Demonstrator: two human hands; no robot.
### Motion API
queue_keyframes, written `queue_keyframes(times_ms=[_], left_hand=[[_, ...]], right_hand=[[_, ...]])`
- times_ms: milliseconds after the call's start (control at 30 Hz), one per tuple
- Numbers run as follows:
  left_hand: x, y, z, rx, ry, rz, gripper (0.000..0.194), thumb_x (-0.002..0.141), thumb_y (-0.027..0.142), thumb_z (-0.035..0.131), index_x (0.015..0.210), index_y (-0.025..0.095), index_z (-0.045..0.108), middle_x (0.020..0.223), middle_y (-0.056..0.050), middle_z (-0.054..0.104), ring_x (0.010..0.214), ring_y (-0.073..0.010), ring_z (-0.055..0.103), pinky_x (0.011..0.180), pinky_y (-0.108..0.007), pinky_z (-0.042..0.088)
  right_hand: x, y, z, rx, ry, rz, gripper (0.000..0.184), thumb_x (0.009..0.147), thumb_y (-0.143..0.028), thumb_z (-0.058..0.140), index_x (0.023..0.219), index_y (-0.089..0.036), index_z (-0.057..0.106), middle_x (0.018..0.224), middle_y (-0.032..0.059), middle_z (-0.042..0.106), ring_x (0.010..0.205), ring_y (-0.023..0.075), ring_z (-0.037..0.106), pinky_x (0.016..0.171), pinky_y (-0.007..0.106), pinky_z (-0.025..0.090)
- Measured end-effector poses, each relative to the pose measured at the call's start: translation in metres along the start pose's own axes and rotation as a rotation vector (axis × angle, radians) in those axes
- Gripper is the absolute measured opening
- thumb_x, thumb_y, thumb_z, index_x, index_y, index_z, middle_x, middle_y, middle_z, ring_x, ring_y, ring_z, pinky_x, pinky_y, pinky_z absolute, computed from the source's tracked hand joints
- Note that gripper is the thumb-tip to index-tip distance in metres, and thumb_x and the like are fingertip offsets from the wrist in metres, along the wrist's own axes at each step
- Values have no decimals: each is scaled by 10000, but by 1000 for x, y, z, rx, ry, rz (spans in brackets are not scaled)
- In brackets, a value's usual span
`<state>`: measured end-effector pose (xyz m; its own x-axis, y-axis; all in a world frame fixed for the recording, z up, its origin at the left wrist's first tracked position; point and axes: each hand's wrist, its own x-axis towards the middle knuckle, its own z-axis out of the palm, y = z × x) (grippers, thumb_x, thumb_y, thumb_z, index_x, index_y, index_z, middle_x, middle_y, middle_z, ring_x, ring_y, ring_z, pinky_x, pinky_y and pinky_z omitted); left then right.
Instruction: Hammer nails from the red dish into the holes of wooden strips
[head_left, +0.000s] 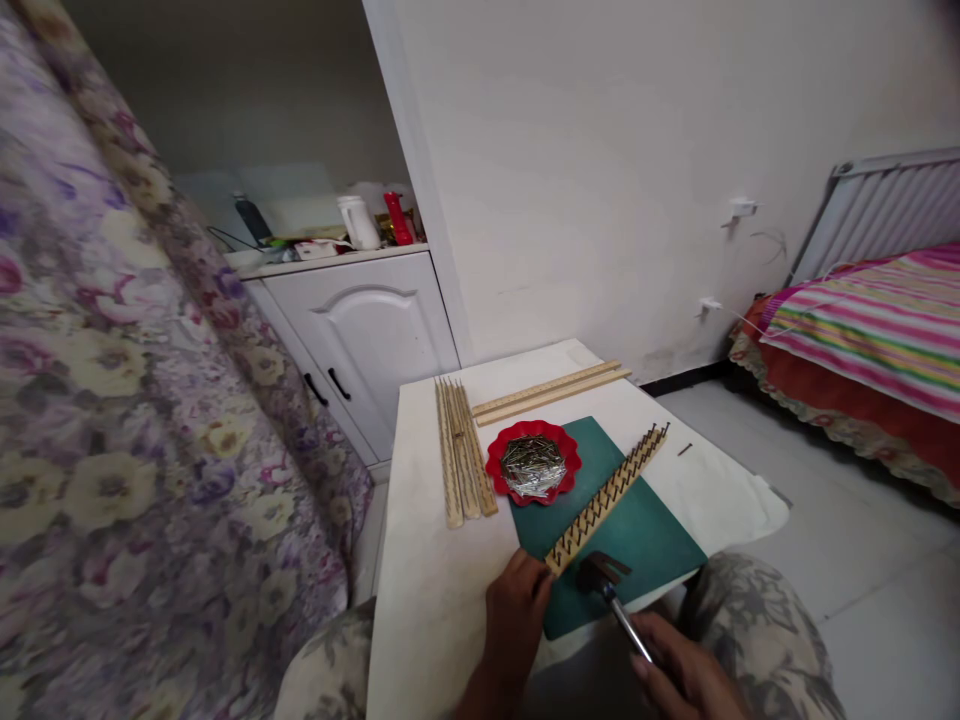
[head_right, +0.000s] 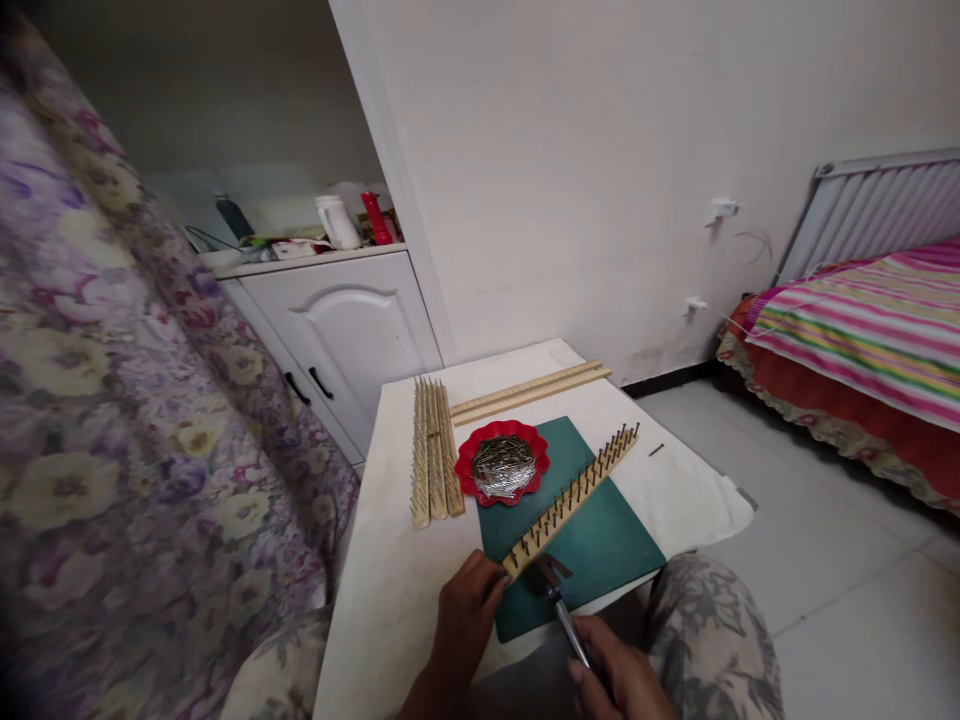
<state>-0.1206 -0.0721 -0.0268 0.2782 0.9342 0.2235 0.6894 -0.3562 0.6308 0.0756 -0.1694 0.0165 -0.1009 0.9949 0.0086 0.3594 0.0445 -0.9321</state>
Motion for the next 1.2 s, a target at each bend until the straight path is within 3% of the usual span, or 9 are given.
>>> queue_keyframes(times_ms=[100, 400, 667, 800, 1000, 1200], left_hand=[[0, 1, 1, 20, 1, -2, 154, 827, 200, 481, 710, 186, 580, 757, -20, 558, 714, -130, 544, 614, -224, 371], [-1, 0, 4, -28, 3, -25, 142, 809, 168, 478, 689, 185, 553, 753, -12, 554, 719, -134, 538, 631, -231, 373], [-1, 1, 3, -66, 12, -42, 139, 790, 150, 484, 674, 186, 550, 736, -5, 547, 698, -133, 533, 627, -230, 377], [-1, -1, 5, -63, 10, -38, 134, 785, 128, 472, 695, 184, 553, 740, -4, 547, 697, -133, 531, 636, -233, 384], [-3, 2, 1, -97, -3, -19, 133, 816, 182, 494, 728, 191, 593, 782, -22, 572, 746, -144, 551, 659, -238, 404], [-9, -7, -12, -136, -2, 15, 155, 866, 240, 472, 849, 193, 619, 808, -33, 571, 763, -148, 560, 689, -243, 424]], right_hand=[[6, -10, 5, -49, 2, -31, 309, 847, -355, 483, 1050, -195, 654, 637, 20, 689, 585, 202, 627, 702, 278, 529], [18, -22, 14, -173, -16, -86, 329, 860, -328, 475, 1135, -205, 609, 977, 98, 723, 897, 244, 661, 812, 293, 513], [17, -19, 18, -178, 9, -152, 314, 866, -301, 458, 1127, -211, 609, 887, 84, 744, 797, 238, 687, 745, 286, 537], [18, -18, 19, -209, -43, -149, 321, 867, -283, 444, 1127, -184, 603, 798, 85, 732, 808, 246, 681, 744, 289, 534], [11, -19, 9, -168, -5, -45, 330, 862, -357, 459, 1098, -189, 618, 833, 81, 723, 761, 236, 665, 766, 290, 520], [-3, -2, -3, 58, -8, 55, 373, 841, -476, 474, 1037, -220, 661, 658, 25, 699, 627, 214, 638, 686, 291, 532]])
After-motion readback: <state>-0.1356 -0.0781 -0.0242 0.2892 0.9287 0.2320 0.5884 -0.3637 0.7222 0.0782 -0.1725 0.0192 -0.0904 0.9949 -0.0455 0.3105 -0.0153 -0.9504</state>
